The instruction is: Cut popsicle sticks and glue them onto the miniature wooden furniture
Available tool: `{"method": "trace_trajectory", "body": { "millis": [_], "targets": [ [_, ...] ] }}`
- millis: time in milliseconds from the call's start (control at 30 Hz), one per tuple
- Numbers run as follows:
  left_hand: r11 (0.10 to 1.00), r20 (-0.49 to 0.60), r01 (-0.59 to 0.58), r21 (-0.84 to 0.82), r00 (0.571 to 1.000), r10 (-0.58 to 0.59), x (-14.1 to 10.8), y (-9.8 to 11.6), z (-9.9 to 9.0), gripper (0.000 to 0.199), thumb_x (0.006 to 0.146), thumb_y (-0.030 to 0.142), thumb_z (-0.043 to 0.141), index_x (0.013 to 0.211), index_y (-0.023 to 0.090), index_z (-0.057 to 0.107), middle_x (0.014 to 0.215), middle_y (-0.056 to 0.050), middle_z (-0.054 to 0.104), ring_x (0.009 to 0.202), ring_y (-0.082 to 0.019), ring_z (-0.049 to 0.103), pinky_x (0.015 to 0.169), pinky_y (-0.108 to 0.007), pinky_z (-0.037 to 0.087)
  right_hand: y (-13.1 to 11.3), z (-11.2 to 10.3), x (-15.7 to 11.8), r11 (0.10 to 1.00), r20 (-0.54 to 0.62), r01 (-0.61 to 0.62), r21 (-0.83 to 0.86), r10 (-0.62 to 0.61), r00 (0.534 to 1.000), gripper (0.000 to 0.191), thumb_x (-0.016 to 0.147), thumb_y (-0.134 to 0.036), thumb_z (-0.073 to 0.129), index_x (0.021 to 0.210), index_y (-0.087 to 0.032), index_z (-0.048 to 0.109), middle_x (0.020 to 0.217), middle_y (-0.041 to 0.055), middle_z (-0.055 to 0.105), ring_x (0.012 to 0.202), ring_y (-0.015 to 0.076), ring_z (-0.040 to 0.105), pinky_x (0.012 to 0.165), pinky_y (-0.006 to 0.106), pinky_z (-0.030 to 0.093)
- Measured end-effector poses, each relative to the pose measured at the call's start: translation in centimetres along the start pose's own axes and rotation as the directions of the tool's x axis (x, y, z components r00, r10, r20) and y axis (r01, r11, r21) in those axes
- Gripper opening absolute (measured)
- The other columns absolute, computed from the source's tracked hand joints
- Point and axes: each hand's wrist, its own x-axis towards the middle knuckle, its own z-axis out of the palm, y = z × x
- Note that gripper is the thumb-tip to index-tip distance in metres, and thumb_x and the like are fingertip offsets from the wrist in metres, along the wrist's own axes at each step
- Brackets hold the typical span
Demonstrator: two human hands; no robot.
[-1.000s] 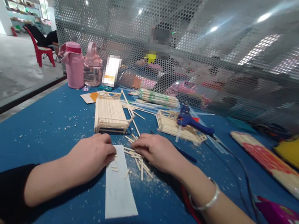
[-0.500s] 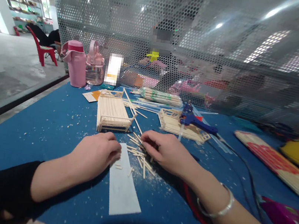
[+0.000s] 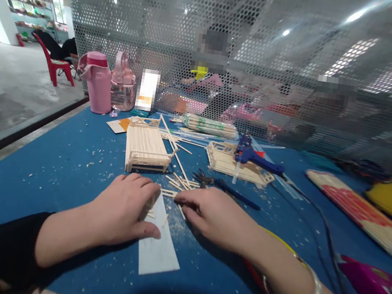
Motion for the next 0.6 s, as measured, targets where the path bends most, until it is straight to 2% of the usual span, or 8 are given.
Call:
{"method": "trace_trajectory", "body": {
  "millis": [100, 200, 300, 367, 467, 600],
  "targets": [
    [1.0, -0.022, 0.013, -0.012, 1.0, -0.013, 0.1, -0.1, 0.2, 0.057, 0.074, 0.054, 0.066, 0.115, 0.016, 0.055, 0.114, -0.012, 0.063, 0.107, -0.031, 0.055, 0.089, -0.047, 0.044, 0.1, -0.2, 0.1, 0.992, -0.064, -0.059, 0.108, 0.066, 0.996, 0.025, 0.083, -0.014, 0.044, 0.083, -0.018, 0.069, 0.076, 0.0031, 0.07, 0.065, 0.0129, 0.058, 0.061, 0.022, 0.038],
    [0.999, -0.075, 0.038, -0.035, 0.996, -0.04, 0.3, -0.5, 0.2, 0.043, 0.082, 0.046, 0.06, 0.112, 0.016, 0.058, 0.111, -0.012, 0.064, 0.106, -0.029, 0.056, 0.089, -0.045, 0.045, 0.0, -0.3, -0.1, 0.973, -0.07, -0.093, 0.21, 0.11, 0.991, 0.02, 0.083, -0.016, 0.046, 0.079, -0.017, 0.065, 0.063, -0.0011, 0.061, 0.055, 0.0102, 0.047, 0.054, 0.021, 0.035],
    [0.994, -0.13, 0.08, -0.07, 0.988, -0.089, 0.5, -1.2, -0.4, 0.028, 0.091, 0.032, 0.047, 0.109, 0.016, 0.062, 0.108, -0.01, 0.065, 0.104, -0.026, 0.057, 0.089, -0.042, 0.046, -0.3, -0.4, -0.3, 0.96, -0.002, -0.105, 0.258, 0.11, 0.994, 0.017, 0.082, -0.015, 0.046, 0.085, -0.016, 0.063, 0.06, -0.0032, 0.055, 0.054, 0.0094, 0.043, 0.052, 0.02, 0.033],
    [0.993, -0.126, 0.094, -0.071, 0.987, -0.102, 0.6, -1.8, -1.0, 0.024, 0.091, 0.026, 0.047, 0.105, 0.016, 0.065, 0.106, -0.009, 0.064, 0.102, -0.025, 0.058, 0.089, -0.041, 0.046, -0.6, -0.4, -0.4, 0.958, 0.066, -0.089, 0.273, 0.074, 0.995, 0.017, 0.08, -0.013, 0.048, 0.091, -0.016, 0.062, 0.061, -0.0035, 0.056, 0.054, 0.0093, 0.045, 0.052, 0.02, 0.033],
    [0.997, -0.07, 0.057, -0.043, 0.996, -0.06, 0.6, -2.5, -1.6, 0.023, 0.086, 0.016, 0.051, 0.102, 0.017, 0.067, 0.103, -0.009, 0.063, 0.099, -0.025, 0.058, 0.086, -0.039, 0.047, -1.2, -0.1, -0.5, 0.976, 0.072, -0.061, 0.207, 0.047, 0.996, 0.016, 0.078, -0.01, 0.049, 0.085, -0.016, 0.062, 0.062, -0.002, 0.058, 0.055, 0.0099, 0.047, 0.053, 0.02, 0.032],
    [0.996, 0.007, -0.085, -0.006, 0.996, 0.085, 0.7, -2.7, -1.6, 0.036, 0.08, 0.004, 0.049, 0.107, 0.021, 0.066, 0.106, -0.008, 0.06, 0.099, -0.023, 0.058, 0.085, -0.036, 0.047, -1.9, 0.7, -0.2, 0.993, 0.036, -0.077, 0.085, 0.074, 0.997, 0.021, 0.076, -0.006, 0.045, 0.077, -0.017, 0.063, 0.067, 0.0022, 0.063, 0.06, 0.012, 0.052, 0.057, 0.022, 0.032]
  ]
}}
